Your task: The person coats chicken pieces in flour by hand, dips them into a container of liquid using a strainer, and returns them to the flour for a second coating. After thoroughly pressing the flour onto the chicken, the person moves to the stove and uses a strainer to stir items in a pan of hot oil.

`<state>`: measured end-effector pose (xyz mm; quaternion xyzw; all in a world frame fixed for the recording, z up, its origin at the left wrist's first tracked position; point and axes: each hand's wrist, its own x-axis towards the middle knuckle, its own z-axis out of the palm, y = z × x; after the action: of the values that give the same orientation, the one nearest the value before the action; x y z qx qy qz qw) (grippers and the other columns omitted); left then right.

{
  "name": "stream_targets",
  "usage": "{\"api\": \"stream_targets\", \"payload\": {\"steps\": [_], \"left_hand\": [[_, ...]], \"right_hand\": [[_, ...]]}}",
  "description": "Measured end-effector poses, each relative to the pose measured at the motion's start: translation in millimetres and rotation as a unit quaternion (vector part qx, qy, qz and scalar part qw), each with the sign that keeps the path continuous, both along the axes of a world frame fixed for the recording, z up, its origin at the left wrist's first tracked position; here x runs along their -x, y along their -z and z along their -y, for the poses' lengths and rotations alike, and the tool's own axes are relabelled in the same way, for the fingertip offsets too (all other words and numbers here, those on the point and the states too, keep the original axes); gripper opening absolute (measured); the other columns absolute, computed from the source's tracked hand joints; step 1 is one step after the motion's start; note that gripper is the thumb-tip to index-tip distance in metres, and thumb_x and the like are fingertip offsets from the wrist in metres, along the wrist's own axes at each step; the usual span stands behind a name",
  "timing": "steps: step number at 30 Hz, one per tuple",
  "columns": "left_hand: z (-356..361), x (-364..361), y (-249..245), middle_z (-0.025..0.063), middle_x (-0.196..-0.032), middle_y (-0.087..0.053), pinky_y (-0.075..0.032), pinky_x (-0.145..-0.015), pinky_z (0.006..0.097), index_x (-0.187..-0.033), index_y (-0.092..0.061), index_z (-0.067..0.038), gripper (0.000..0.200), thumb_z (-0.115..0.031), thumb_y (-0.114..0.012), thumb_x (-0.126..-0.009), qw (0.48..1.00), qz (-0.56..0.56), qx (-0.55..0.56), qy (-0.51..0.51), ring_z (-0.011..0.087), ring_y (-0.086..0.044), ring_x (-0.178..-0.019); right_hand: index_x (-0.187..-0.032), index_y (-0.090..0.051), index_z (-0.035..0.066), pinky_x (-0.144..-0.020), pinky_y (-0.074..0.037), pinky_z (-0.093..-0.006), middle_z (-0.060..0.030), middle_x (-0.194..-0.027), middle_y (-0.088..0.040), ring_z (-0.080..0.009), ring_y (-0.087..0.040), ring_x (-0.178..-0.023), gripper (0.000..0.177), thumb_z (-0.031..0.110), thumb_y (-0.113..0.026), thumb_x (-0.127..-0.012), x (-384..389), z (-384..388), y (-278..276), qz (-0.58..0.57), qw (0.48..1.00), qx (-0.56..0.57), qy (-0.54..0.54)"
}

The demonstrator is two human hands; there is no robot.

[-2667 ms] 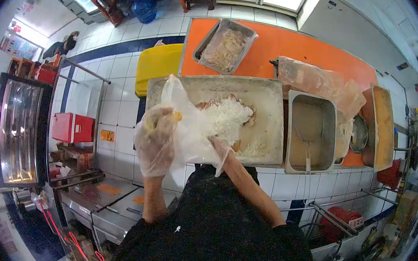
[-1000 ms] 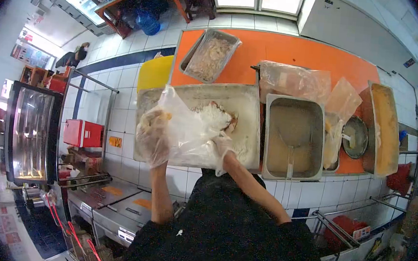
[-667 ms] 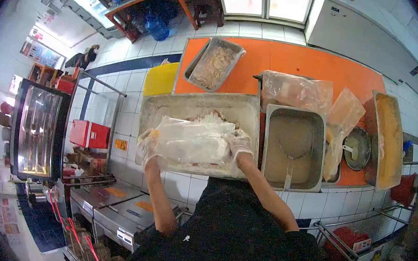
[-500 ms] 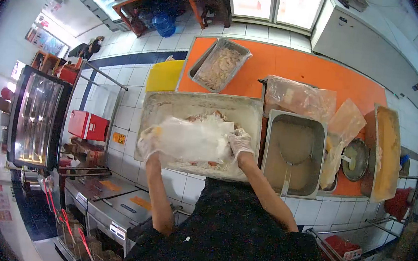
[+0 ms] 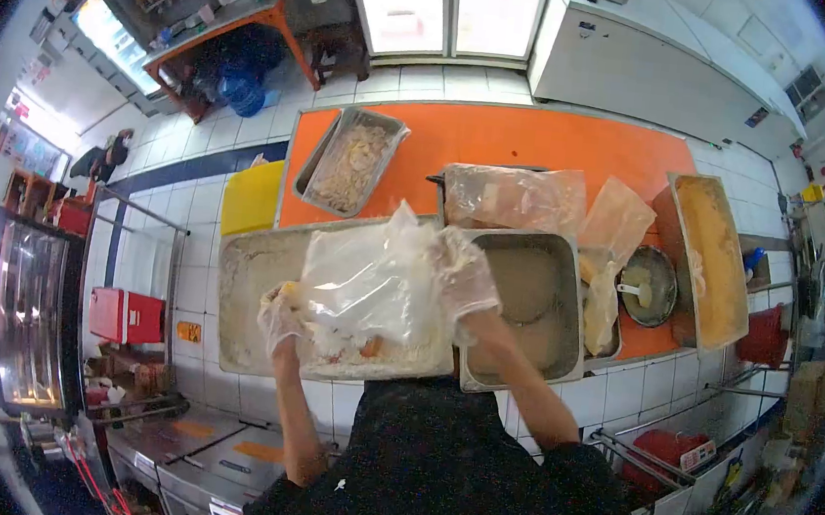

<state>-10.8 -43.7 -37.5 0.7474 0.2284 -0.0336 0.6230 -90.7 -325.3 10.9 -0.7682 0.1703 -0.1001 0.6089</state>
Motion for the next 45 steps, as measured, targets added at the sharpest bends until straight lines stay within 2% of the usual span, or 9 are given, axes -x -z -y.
{"api": "stream_targets", "payload": {"steps": [2,4,8,22,25,27,29,38,45], "left_hand": [[12,-4,25,0.0059,-0.072,-0.057,-0.043,-0.055,0.0225,-0.092,-0.056,0.000,0.023,-0.016,-0.058,-0.076,0.987,0.110,-0.052,0.104,0.0117,-0.052,-0.059],[29,-1,31,0.0062,-0.071,-0.058,-0.043,-0.055,0.0227,-0.092,-0.056,0.000,0.022,-0.015,-0.057,-0.076,0.985,0.111,-0.010,0.134,0.0120,-0.053,-0.060],[61,18,20,0.0090,-0.078,-0.060,-0.045,-0.065,0.0282,-0.089,-0.058,0.001,0.019,-0.013,-0.055,-0.077,0.950,0.188,-0.105,0.228,0.0171,-0.057,-0.070],[52,44,37,0.0072,-0.076,-0.062,-0.045,-0.064,0.0280,-0.089,-0.059,-0.003,0.025,-0.024,-0.055,-0.077,0.964,0.129,-0.091,0.214,0.0157,-0.058,-0.065],[60,42,32,0.0069,-0.078,-0.062,-0.045,-0.063,0.0271,-0.089,-0.059,-0.004,0.021,-0.021,-0.053,-0.079,0.920,0.189,-0.230,0.255,0.0148,-0.058,-0.066],[74,32,16,0.0067,-0.079,-0.061,-0.045,-0.060,0.0227,-0.092,-0.058,-0.003,0.018,-0.016,-0.054,-0.080,0.658,0.490,-0.446,0.358,0.0125,-0.057,-0.066],[105,34,6,0.0055,-0.081,-0.060,-0.045,-0.058,0.0203,-0.095,-0.057,-0.004,0.018,-0.011,-0.055,-0.079,0.929,0.149,0.094,0.325,0.0113,-0.056,-0.067],[177,-3,14,0.0069,-0.086,-0.059,-0.049,-0.062,0.0376,-0.109,-0.051,-0.007,0.047,-0.045,-0.046,-0.082,0.755,-0.219,0.538,0.303,0.0219,-0.057,-0.071],[85,-1,-27,0.0048,-0.079,-0.058,-0.042,-0.039,0.0243,-0.102,-0.051,-0.008,0.047,-0.049,-0.049,-0.079,0.891,-0.155,0.399,0.153,0.0152,-0.054,-0.052]], "right_hand": [[-0.100,-0.048,-0.003,-0.086,-0.039,-0.0286,-0.0157,-0.105,-0.054,-0.0237,-0.052,-0.095,0.022,0.013,-0.049,-0.084,-3,38,-12,0.039,0.999,-0.016,-0.014],[-0.095,-0.047,-0.002,-0.084,-0.040,-0.0255,-0.0136,-0.099,-0.055,-0.0192,-0.052,-0.091,0.014,0.008,-0.045,-0.085,-3,75,-32,0.121,0.667,0.730,0.093],[-0.088,-0.048,0.001,-0.074,-0.042,-0.0231,-0.0063,-0.085,-0.054,-0.0121,-0.051,-0.078,0.009,0.009,-0.047,-0.085,-40,166,-44,0.095,0.947,0.304,0.047],[-0.083,-0.051,0.002,-0.065,-0.041,-0.0254,-0.0051,-0.075,-0.054,-0.0100,-0.048,-0.070,0.008,0.009,-0.047,-0.082,-21,273,49,0.045,0.970,0.192,0.145],[-0.085,-0.052,0.002,-0.066,-0.041,-0.0252,-0.0053,-0.077,-0.055,-0.0108,-0.049,-0.072,0.009,0.009,-0.048,-0.081,-14,214,-17,0.078,0.972,0.184,0.121],[-0.087,-0.053,0.002,-0.067,-0.042,-0.0250,-0.0054,-0.078,-0.056,-0.0115,-0.051,-0.073,0.010,0.009,-0.049,-0.080,-20,176,-55,0.096,0.977,0.167,0.091],[-0.088,-0.053,0.005,-0.068,-0.043,-0.0246,-0.0043,-0.075,-0.057,-0.0108,-0.052,-0.074,0.011,0.012,-0.053,-0.079,-32,153,-71,0.150,0.976,0.157,0.028],[-0.092,-0.054,0.002,-0.073,-0.045,-0.0301,-0.0052,-0.096,-0.058,-0.0173,-0.055,-0.089,0.023,0.018,-0.059,-0.076,-25,82,-133,0.284,0.920,-0.204,-0.175],[-0.088,-0.054,0.005,-0.074,-0.043,-0.0251,-0.0015,-0.084,-0.054,-0.0125,-0.052,-0.080,0.021,0.024,-0.056,-0.079,-19,118,36,0.238,0.946,-0.205,0.076]]}}
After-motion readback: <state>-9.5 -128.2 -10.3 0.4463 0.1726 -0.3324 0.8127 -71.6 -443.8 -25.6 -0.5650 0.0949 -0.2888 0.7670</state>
